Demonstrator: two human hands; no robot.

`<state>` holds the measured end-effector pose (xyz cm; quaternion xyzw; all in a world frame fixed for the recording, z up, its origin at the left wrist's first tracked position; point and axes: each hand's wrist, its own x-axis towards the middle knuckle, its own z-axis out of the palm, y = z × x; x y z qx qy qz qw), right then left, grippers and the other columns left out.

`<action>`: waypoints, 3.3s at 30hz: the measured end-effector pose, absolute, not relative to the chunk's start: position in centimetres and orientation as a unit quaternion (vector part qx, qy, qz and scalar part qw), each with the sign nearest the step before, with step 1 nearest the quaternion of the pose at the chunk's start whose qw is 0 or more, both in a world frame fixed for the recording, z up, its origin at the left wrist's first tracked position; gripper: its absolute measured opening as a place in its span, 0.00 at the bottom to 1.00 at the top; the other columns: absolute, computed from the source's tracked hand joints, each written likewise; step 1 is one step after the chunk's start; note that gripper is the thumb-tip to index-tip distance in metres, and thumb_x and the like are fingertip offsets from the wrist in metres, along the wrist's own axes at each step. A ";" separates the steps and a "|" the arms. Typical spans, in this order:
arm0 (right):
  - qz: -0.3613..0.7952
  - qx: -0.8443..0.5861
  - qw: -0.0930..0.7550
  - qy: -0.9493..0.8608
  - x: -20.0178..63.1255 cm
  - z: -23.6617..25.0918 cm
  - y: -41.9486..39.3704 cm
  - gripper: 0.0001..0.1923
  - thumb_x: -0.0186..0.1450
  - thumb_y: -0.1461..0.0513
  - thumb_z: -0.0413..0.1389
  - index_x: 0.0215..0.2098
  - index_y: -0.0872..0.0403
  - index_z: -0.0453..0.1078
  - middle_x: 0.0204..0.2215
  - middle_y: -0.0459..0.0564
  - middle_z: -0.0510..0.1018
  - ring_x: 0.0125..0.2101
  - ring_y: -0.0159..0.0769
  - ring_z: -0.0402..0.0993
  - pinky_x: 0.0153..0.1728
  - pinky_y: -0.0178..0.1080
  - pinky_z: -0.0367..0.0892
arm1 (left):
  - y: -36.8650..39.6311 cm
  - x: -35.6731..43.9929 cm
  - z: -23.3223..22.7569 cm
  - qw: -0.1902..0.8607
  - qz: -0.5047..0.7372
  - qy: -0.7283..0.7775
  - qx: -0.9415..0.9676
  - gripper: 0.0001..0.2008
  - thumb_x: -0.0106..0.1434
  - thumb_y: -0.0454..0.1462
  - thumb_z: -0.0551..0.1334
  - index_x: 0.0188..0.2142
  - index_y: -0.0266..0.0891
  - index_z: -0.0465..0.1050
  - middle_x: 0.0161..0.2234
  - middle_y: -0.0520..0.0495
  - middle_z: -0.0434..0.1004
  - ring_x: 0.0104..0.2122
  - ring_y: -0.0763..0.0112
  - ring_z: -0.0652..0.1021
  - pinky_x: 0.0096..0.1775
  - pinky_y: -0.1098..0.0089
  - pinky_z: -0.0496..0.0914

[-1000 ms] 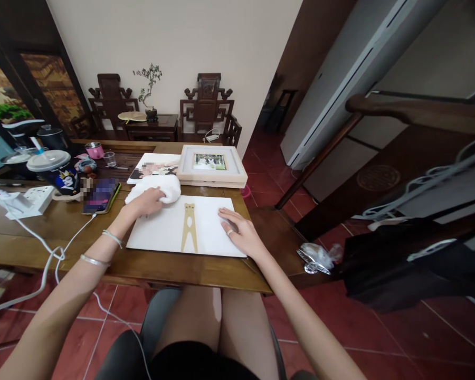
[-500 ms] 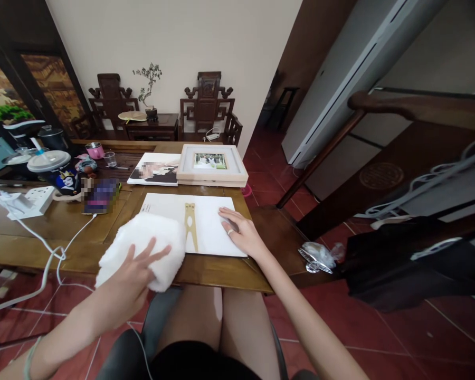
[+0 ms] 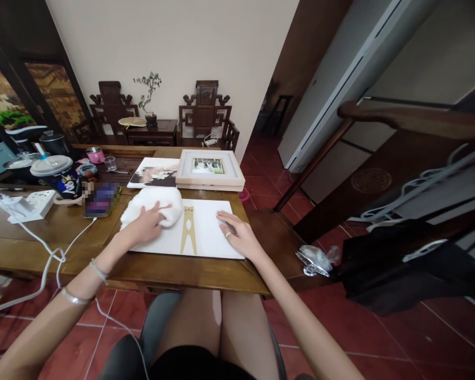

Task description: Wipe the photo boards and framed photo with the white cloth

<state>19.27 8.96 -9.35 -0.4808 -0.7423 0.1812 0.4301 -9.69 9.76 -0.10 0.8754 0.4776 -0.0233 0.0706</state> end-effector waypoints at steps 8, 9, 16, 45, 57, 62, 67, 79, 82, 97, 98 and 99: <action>0.173 -0.487 0.416 -0.748 19.2 -9.2 9.0 0.17 0.64 0.61 0.51 0.49 0.55 0.74 0.53 0.57 0.74 0.56 0.44 0.68 0.59 0.52 0.60 | 11.7 -7.4 -0.9 -0.006 -0.002 0.501 0.865 0.21 0.59 0.22 0.46 0.45 0.30 0.71 0.66 0.41 0.52 0.64 0.44 0.52 0.57 0.37 0.55; 0.172 -0.487 0.415 -0.749 19.2 -9.2 9.0 0.17 0.64 0.61 0.51 0.49 0.55 0.74 0.53 0.57 0.74 0.56 0.44 0.67 0.59 0.52 0.60 | 10.9 -7.3 -0.9 -0.005 -0.009 0.500 0.866 0.20 0.59 0.22 0.47 0.44 0.30 0.72 0.66 0.41 0.52 0.64 0.44 0.52 0.56 0.37 0.56; 0.165 -0.486 0.411 -0.754 19.2 -9.3 9.0 0.18 0.65 0.61 0.50 0.49 0.57 0.74 0.53 0.59 0.74 0.56 0.44 0.67 0.59 0.52 0.60 | 1.2 -6.5 -0.3 0.002 -0.134 0.511 0.849 0.19 0.53 0.22 0.52 0.39 0.33 0.77 0.67 0.40 0.49 0.64 0.38 0.52 0.54 0.35 0.59; 0.190 -0.485 0.424 -0.741 19.3 -9.2 9.0 0.16 0.64 0.61 0.52 0.48 0.50 0.74 0.52 0.54 0.75 0.56 0.43 0.67 0.59 0.51 0.61 | 8.4 1.2 0.1 -0.013 -0.074 0.427 0.901 0.16 0.60 0.29 0.57 0.46 0.32 0.75 0.61 0.34 0.61 0.61 0.42 0.60 0.57 0.47 0.58; 0.179 -0.483 0.419 -0.748 19.5 -9.3 9.1 0.17 0.64 0.62 0.51 0.49 0.52 0.74 0.52 0.55 0.75 0.57 0.44 0.67 0.59 0.52 0.60 | 2.8 -0.3 0.0 -0.019 -0.098 0.360 0.928 0.17 0.60 0.33 0.57 0.47 0.33 0.76 0.63 0.38 0.58 0.62 0.41 0.59 0.57 0.51 0.61; 0.190 -0.484 0.419 -0.744 19.4 -9.1 9.1 0.16 0.64 0.61 0.52 0.48 0.51 0.74 0.52 0.54 0.75 0.56 0.44 0.67 0.59 0.52 0.60 | 10.9 0.3 -0.5 -0.028 -0.065 0.396 0.916 0.17 0.59 0.30 0.55 0.46 0.31 0.75 0.62 0.37 0.61 0.61 0.47 0.62 0.55 0.53 0.63; 0.190 -0.483 0.421 -0.744 19.4 -9.0 9.0 0.16 0.64 0.61 0.52 0.47 0.51 0.74 0.52 0.55 0.75 0.56 0.44 0.68 0.58 0.52 0.61 | 15.0 0.7 -1.6 -0.058 -0.039 0.401 0.913 0.18 0.61 0.28 0.52 0.48 0.30 0.72 0.63 0.35 0.58 0.62 0.52 0.60 0.58 0.50 0.57; 0.180 -0.473 0.420 -0.753 19.4 -9.1 9.0 0.18 0.63 0.64 0.50 0.50 0.52 0.74 0.52 0.55 0.75 0.56 0.43 0.67 0.59 0.52 0.60 | 2.1 0.7 -2.7 -0.144 -0.061 0.315 0.936 0.17 0.59 0.36 0.60 0.45 0.29 0.77 0.59 0.27 0.63 0.59 0.42 0.65 0.60 0.49 0.54; 0.190 -0.468 0.423 -0.752 19.5 -9.1 9.0 0.19 0.62 0.65 0.51 0.50 0.51 0.73 0.53 0.53 0.75 0.57 0.43 0.66 0.59 0.52 0.59 | -1.0 0.1 -2.3 -0.134 -0.061 0.315 0.938 0.15 0.61 0.37 0.59 0.46 0.36 0.77 0.62 0.35 0.60 0.61 0.46 0.62 0.59 0.51 0.57; 0.216 -0.494 0.465 -0.702 19.5 -8.9 9.0 0.18 0.63 0.60 0.52 0.50 0.51 0.73 0.53 0.53 0.75 0.55 0.44 0.69 0.59 0.50 0.60 | 12.4 1.7 -2.2 -0.047 -0.033 0.408 0.911 0.19 0.59 0.25 0.52 0.47 0.28 0.74 0.65 0.31 0.50 0.64 0.50 0.55 0.61 0.52 0.52; 0.233 -0.502 0.487 -0.676 19.6 -9.0 9.1 0.19 0.63 0.60 0.52 0.51 0.51 0.72 0.53 0.53 0.74 0.54 0.44 0.70 0.58 0.49 0.62 | 12.0 1.9 -2.3 -0.049 -0.030 0.410 0.910 0.19 0.59 0.25 0.52 0.47 0.28 0.74 0.66 0.30 0.49 0.65 0.50 0.54 0.61 0.51 0.51; 0.253 -0.510 0.509 -0.646 19.7 -9.0 9.1 0.20 0.64 0.59 0.51 0.53 0.51 0.71 0.54 0.54 0.74 0.54 0.44 0.70 0.57 0.49 0.63 | 11.4 2.1 -2.4 -0.047 -0.031 0.407 0.912 0.19 0.59 0.25 0.52 0.47 0.28 0.74 0.66 0.30 0.48 0.65 0.49 0.53 0.62 0.51 0.51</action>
